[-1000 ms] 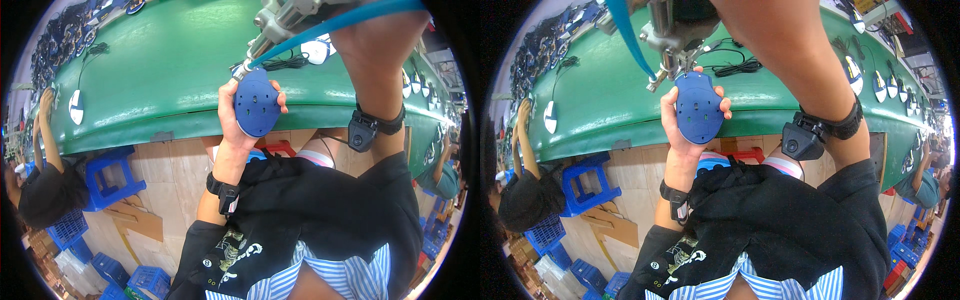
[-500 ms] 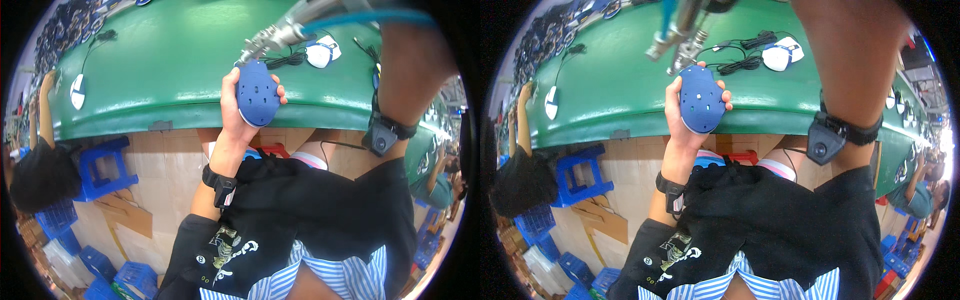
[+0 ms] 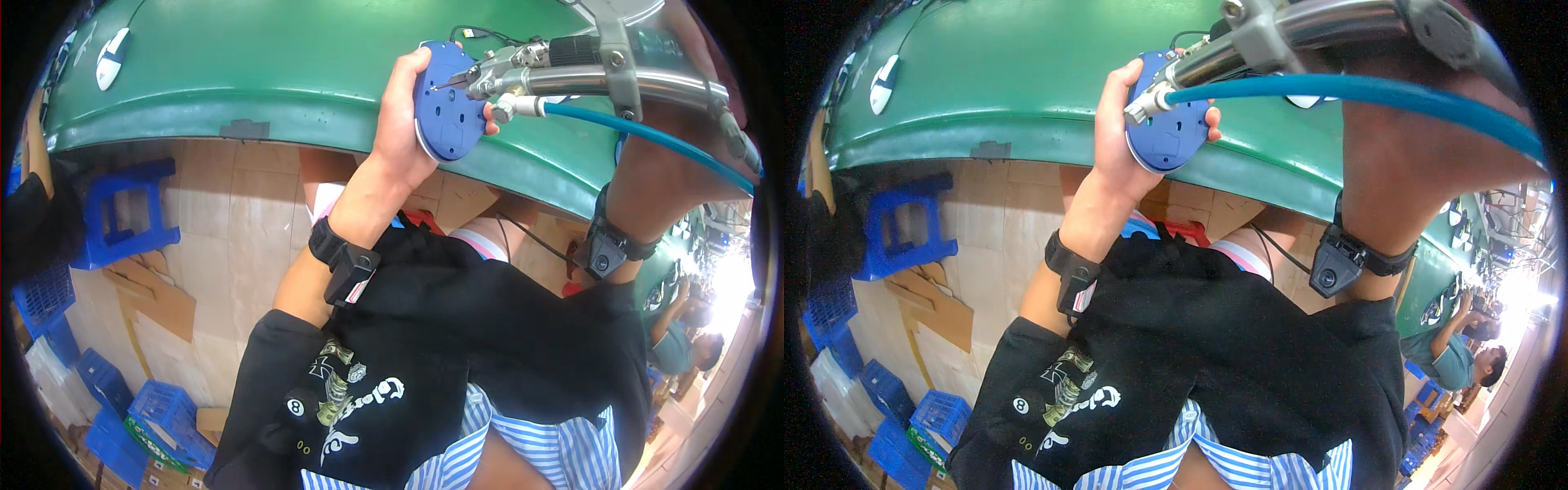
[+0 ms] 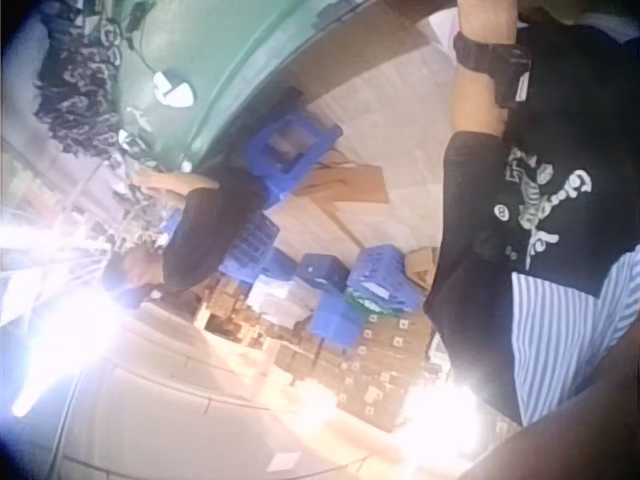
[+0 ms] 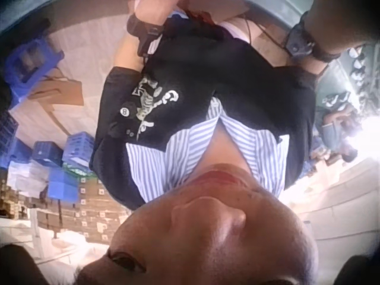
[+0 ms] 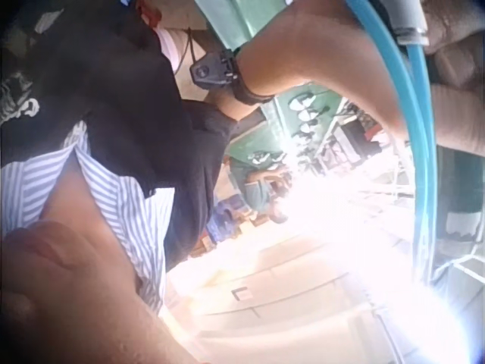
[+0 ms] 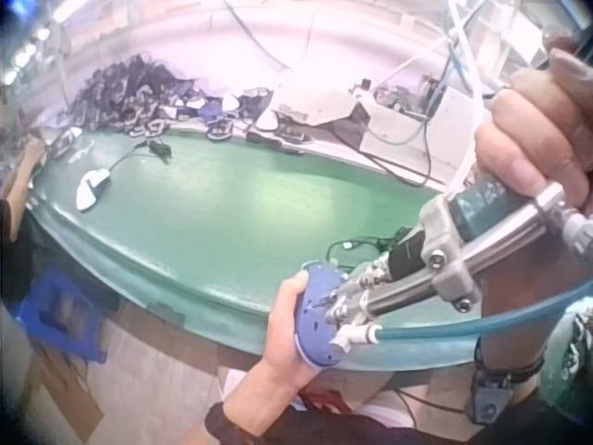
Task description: The recorder is assembling computer mice on a production line using an automated screwdriver and manual placement.
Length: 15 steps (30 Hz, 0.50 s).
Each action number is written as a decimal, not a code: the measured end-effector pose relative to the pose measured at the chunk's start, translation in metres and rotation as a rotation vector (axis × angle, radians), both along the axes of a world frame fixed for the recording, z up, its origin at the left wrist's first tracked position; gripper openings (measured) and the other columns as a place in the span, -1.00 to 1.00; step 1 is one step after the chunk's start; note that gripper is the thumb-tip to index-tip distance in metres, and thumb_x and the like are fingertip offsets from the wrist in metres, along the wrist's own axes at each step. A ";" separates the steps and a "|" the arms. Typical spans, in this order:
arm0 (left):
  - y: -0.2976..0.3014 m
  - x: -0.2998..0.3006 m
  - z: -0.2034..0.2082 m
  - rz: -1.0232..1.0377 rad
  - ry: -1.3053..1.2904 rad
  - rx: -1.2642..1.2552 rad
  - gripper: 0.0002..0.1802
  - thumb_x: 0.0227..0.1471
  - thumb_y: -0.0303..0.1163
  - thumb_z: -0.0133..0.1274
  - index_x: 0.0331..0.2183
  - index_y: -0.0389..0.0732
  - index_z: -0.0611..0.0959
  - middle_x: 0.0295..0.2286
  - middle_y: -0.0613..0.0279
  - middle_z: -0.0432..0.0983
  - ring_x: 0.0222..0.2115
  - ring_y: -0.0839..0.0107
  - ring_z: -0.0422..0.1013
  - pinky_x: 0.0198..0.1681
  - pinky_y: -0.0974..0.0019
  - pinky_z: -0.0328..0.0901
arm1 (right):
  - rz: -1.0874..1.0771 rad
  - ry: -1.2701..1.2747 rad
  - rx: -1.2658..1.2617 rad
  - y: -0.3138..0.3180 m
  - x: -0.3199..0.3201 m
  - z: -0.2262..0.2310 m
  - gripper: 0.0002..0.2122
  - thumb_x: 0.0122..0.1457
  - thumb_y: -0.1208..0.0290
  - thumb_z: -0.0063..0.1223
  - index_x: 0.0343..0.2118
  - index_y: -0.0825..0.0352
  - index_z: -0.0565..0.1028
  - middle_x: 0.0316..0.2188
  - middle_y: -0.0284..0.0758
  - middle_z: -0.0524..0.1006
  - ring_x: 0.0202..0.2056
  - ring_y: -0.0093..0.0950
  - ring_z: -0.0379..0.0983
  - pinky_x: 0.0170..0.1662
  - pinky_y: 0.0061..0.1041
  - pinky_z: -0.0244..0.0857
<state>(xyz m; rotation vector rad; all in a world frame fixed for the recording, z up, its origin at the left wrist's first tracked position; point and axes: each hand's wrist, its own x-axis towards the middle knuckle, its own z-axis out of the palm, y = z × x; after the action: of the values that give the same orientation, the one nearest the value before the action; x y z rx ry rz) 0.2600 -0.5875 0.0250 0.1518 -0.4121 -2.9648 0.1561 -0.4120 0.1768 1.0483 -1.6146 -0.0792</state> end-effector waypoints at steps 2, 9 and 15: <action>0.001 0.000 0.000 -0.009 -0.008 0.004 -0.45 0.25 0.01 -0.29 0.02 -0.21 0.44 -0.16 -0.08 0.51 -0.37 0.09 0.51 -0.26 0.03 0.45 | -0.035 0.047 0.021 0.005 -0.001 0.000 -0.55 0.20 0.16 0.16 -0.13 0.38 0.21 -0.49 -0.41 0.34 -0.47 -0.50 0.35 -0.28 -0.59 0.21; 0.000 -0.002 -0.007 -0.045 0.037 -0.012 -0.40 0.25 0.03 -0.30 0.05 -0.25 0.44 -0.20 -0.06 0.53 -0.35 0.13 0.51 -0.24 0.05 0.46 | 0.396 -0.357 -0.181 0.000 -0.010 -0.012 -0.45 0.06 0.15 0.34 -0.13 0.38 0.23 -0.28 -0.27 0.44 -0.20 -0.39 0.40 -0.09 -0.35 0.15; 0.000 0.000 -0.003 -0.029 0.035 -0.035 -0.42 0.25 0.02 -0.30 0.05 -0.23 0.44 -0.14 0.00 0.52 -0.34 0.13 0.50 -0.23 0.07 0.45 | -0.415 0.152 0.171 0.024 -0.004 0.002 -0.64 0.11 0.16 0.23 -0.28 0.35 0.38 -0.33 -0.25 0.42 -0.25 -0.36 0.31 -0.13 -0.35 0.07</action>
<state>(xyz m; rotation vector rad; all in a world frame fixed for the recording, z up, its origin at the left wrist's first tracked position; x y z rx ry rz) 0.2599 -0.5879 0.0224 0.0902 -0.4656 -2.9815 0.1516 -0.3880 0.1787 0.7980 -1.6838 -0.5701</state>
